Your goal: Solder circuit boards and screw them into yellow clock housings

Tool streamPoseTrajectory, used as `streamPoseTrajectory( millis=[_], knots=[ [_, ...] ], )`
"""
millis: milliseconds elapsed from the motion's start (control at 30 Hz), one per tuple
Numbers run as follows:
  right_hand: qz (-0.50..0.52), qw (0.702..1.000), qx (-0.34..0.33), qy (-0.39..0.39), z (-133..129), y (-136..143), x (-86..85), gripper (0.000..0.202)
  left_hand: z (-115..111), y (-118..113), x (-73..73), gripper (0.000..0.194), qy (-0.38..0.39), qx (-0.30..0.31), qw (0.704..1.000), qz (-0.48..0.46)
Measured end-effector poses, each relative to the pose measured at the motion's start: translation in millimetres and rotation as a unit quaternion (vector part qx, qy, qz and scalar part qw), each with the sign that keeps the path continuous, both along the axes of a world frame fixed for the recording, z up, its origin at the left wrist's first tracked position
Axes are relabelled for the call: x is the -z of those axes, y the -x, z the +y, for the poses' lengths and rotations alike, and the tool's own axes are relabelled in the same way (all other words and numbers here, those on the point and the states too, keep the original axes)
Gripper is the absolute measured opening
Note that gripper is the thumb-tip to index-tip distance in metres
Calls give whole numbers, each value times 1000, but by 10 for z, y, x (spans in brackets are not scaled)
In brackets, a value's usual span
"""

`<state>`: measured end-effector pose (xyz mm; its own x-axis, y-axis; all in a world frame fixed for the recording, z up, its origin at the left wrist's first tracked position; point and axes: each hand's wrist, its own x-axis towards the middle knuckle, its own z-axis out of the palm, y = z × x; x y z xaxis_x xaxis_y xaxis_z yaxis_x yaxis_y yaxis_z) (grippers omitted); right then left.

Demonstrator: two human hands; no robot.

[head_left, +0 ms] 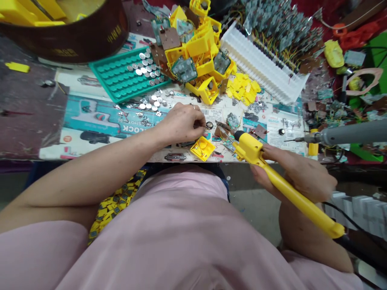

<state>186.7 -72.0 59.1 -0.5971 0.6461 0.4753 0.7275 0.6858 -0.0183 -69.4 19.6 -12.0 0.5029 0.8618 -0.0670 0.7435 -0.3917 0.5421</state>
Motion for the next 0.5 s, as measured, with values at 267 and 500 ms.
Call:
streamPoseTrajectory(
  millis=[267, 500],
  knots=[
    [19, 1000, -17, -12, -3, -10, 39, 48, 4, 0, 18, 18, 1, 0, 1000, -6],
    [73, 997, 13, -22, -111, -90, 256, 57, -5, 32, 47, 21, -12, -6, 999, -33]
  ],
)
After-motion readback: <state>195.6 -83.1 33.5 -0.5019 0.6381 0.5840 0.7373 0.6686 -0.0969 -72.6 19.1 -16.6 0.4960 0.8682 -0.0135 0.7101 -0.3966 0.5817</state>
